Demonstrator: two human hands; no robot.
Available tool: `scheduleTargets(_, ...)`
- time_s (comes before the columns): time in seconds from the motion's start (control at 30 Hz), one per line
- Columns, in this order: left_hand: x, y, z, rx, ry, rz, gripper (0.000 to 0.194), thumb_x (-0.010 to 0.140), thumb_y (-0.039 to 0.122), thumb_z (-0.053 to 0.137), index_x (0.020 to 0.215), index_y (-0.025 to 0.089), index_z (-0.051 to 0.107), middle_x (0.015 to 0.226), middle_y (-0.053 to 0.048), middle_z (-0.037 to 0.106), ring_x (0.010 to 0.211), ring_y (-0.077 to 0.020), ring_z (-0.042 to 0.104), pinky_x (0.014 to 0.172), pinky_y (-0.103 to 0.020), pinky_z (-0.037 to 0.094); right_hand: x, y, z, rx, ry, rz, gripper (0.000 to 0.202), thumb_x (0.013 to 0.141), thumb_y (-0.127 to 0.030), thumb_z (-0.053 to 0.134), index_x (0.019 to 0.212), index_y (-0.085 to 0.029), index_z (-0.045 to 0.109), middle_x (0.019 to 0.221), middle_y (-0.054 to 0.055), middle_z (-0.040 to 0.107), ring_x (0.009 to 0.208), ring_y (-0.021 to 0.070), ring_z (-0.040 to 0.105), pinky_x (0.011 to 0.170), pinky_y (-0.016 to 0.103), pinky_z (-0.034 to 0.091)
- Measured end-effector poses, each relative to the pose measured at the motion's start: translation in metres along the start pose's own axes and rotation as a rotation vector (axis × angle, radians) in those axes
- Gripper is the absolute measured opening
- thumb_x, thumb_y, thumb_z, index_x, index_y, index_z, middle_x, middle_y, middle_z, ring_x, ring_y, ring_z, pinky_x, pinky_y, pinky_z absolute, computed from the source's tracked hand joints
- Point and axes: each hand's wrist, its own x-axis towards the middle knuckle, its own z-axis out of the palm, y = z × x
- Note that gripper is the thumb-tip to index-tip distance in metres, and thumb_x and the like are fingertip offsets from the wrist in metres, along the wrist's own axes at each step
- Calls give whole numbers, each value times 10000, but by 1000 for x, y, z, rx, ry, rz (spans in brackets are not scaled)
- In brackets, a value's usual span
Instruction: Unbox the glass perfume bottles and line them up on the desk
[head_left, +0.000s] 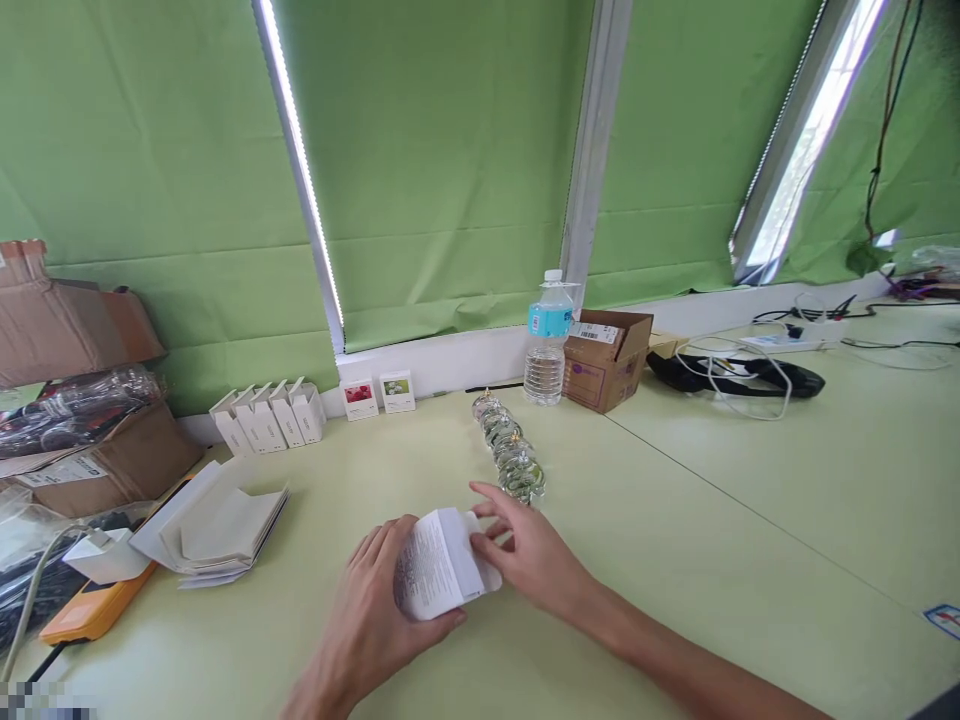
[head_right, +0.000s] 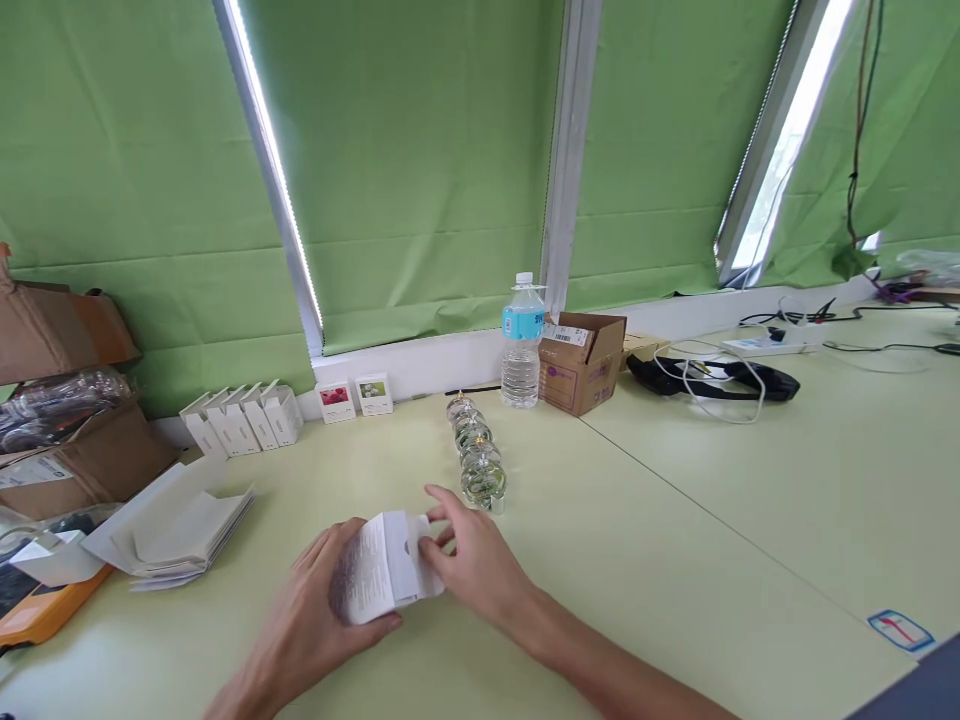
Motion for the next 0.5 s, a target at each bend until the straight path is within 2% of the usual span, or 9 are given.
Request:
scheduleTargets(0.07,-1,-1,1,-5,5,2,746,627,457,771,1252,262,413,1149,-64,610,1064,-277,587,888,-396,486,-3,0,4,-197,135,-174,447,838,-277,579,1283,-273,529,1228,79,593,1028,251,587,904,408,480)
scheduleTargets(0.1,-1,-1,1,-7,5,6,736,635,451,767,1252,264,410,1144,-62,610,1059,-273,590,883,-392,490,-5,-2,5,-247,166,-252,354,849,-267,575,1202,-287,581,1217,72,589,1067,253,561,943,409,455)
scheduleTargets(0.2,0,2,1,-16,5,15,736,631,419,774,1249,268,402,1115,-50,617,1023,-258,607,852,-375,506,-11,-10,8,-270,200,-402,143,854,-231,588,964,-295,653,1069,65,602,1028,243,550,911,382,460)
scheduleTargets(0.3,1,5,1,-16,8,8,723,636,377,772,1243,270,395,1105,-41,618,1006,-249,615,831,-368,516,-16,-17,8,-274,227,-521,150,847,-172,588,940,-270,653,986,60,597,956,234,549,857,390,459)
scheduleTargets(0.5,1,8,-1,-3,-22,67,724,632,338,778,1242,278,393,1130,-39,606,1013,-240,609,848,-370,514,-23,-20,6,-370,204,-751,265,819,-46,547,1014,-213,611,1047,58,623,934,218,515,839,388,419)
